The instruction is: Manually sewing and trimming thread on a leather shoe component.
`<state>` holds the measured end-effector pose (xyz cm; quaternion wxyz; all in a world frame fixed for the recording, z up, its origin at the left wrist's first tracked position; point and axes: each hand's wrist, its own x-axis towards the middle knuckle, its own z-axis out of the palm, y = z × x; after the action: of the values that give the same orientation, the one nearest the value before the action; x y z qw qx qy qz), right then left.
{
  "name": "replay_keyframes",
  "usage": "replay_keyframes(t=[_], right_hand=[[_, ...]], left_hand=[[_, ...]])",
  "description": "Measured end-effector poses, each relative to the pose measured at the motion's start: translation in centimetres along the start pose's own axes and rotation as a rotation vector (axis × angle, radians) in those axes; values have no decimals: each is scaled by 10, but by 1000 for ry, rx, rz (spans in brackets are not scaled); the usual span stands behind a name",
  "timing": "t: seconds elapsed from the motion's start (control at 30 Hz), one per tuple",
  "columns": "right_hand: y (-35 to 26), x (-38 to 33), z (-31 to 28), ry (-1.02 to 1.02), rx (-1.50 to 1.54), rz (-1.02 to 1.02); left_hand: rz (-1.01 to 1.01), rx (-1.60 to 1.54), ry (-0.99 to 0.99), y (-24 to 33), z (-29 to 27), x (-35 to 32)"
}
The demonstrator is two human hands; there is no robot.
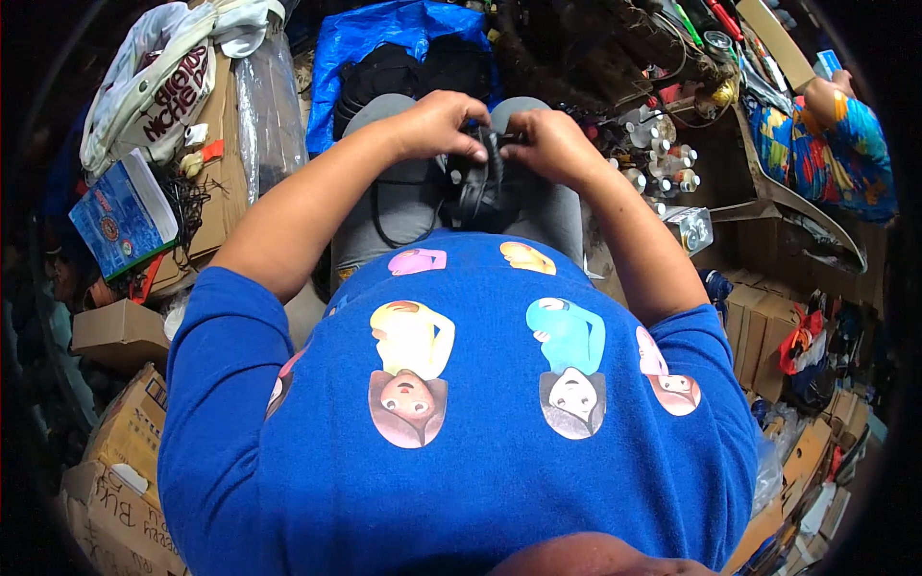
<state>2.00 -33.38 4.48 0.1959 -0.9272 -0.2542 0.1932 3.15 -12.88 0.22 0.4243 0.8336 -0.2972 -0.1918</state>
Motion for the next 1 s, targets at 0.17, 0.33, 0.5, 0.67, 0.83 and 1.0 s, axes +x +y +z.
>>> replay_keyframes(t=[0.17,0.33,0.5,0.67,0.83,1.0], right_hand=[[40,-9,21,70,133,-20],[79,-52,-7,352,306,122],[71,-79,-10,443,696,225],[20,-73,8,239,430,24],[16,-61,20,278,456,127],[10,-53,17,266,479,54]], left_hand=[[81,198,130,-15,8,23],[-46,126,-159,-7,-13,18],[-50,155,-176,10,-17,21],[-92,123,-22,0,2,32],[-106,-302,-146,-27,2,28],[-144,-351,-148,-23,-2,24]])
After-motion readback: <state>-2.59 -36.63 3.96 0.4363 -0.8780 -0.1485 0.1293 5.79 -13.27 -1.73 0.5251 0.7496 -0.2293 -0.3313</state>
